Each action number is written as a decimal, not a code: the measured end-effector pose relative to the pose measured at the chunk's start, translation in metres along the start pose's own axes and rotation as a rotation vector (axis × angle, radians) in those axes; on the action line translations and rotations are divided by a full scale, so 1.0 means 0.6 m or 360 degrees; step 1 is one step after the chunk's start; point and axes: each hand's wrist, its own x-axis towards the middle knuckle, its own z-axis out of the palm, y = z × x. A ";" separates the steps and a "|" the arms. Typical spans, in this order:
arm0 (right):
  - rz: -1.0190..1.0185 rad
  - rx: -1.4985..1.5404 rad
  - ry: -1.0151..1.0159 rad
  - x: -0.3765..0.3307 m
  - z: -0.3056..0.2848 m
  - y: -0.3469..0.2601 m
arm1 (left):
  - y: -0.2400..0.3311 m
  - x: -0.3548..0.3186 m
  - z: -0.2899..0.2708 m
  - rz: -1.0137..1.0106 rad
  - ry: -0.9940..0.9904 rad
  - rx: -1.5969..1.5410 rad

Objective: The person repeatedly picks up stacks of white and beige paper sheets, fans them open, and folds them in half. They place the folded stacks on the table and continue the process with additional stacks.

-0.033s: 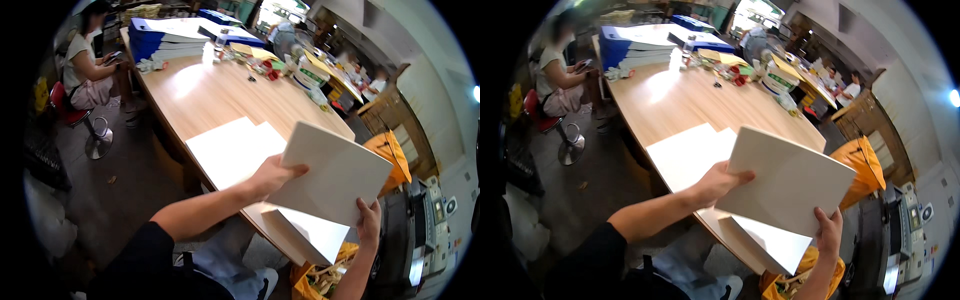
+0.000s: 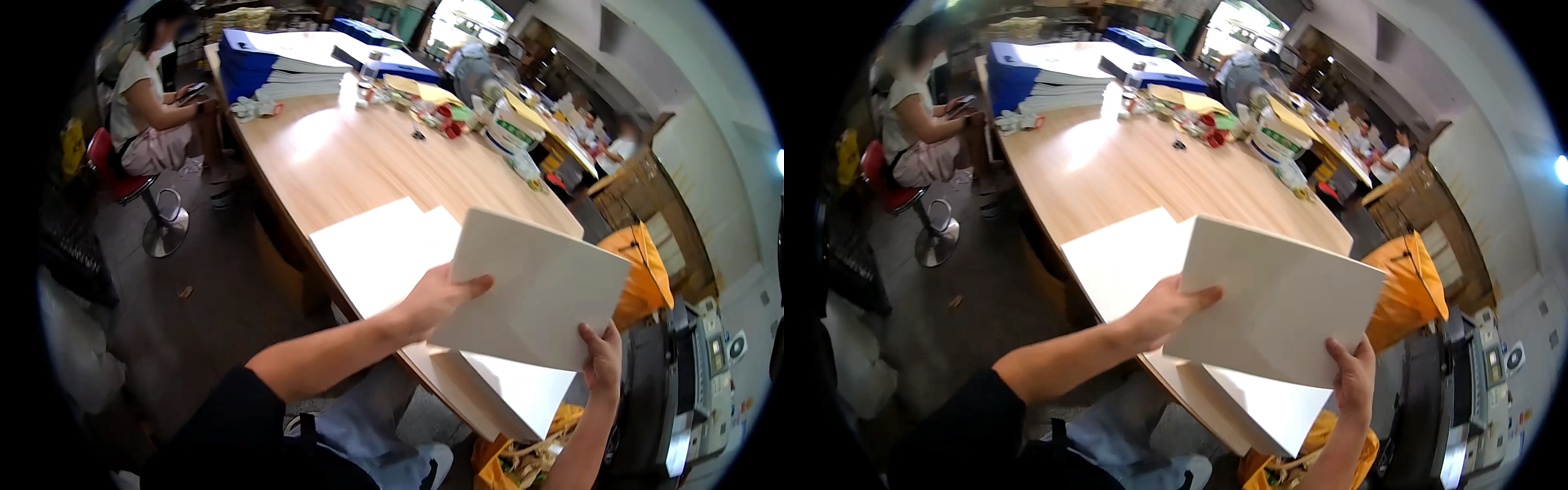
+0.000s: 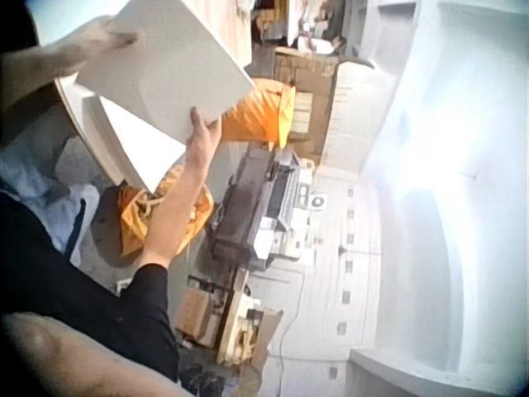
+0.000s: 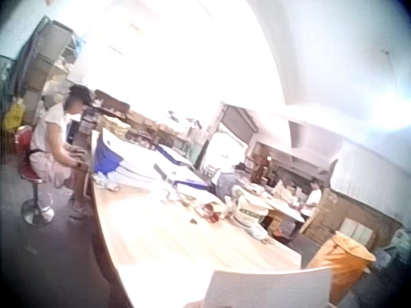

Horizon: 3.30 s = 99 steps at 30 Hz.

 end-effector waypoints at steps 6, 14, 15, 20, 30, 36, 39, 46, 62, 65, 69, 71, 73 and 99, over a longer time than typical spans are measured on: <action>0.0245 -0.0559 -0.0561 0.183 0.167 0.010 | -0.012 -0.092 -0.112 0.0024 0.0602 -0.0553; 0.0544 -0.0715 -0.0775 0.376 0.323 0.132 | -0.021 -0.074 -0.208 0.0153 0.0980 -0.0633; 0.0586 -0.0752 -0.0811 0.387 0.335 0.139 | -0.015 -0.075 -0.207 0.0100 0.0998 -0.0609; 0.0582 -0.0875 -0.0947 0.440 0.358 0.262 | -0.094 -0.042 -0.243 0.0205 0.1307 -0.0510; 0.0696 -0.0947 -0.1037 0.449 0.363 0.259 | -0.012 -0.182 -0.328 -0.0226 0.1557 0.1331; 0.0740 -0.0926 -0.1009 0.432 0.382 0.250 | -0.056 -0.135 -0.298 -0.0357 0.1363 0.0221; 0.0757 -0.0908 -0.1025 0.442 0.373 0.258 | -0.084 -0.111 -0.291 -0.0176 0.1504 0.0479; 0.0743 -0.1006 -0.0885 0.453 0.389 0.266 | -0.009 -0.092 -0.268 -0.0055 0.1230 0.0388; 0.0608 -0.0718 -0.1105 0.396 0.249 0.141 | 0.128 0.001 -0.350 0.0234 0.0214 0.0864; 0.0406 -0.0833 -0.1174 0.363 0.261 0.135 | 0.101 -0.017 -0.388 0.0313 0.0287 0.0802; -0.0081 -0.0866 -0.1059 0.334 0.251 0.167 | 0.061 0.004 -0.333 0.0572 0.0471 0.0686; -0.0201 -0.0955 -0.1037 0.331 0.244 0.177 | 0.049 0.019 -0.306 0.0608 0.0647 0.0699; -0.0145 -0.0876 -0.0915 0.338 0.237 0.195 | 0.030 0.040 -0.305 0.0576 0.0804 0.0737; -0.0182 -0.1136 -0.1021 0.337 0.256 0.262 | 0.056 0.003 -0.375 0.0520 0.0436 0.1041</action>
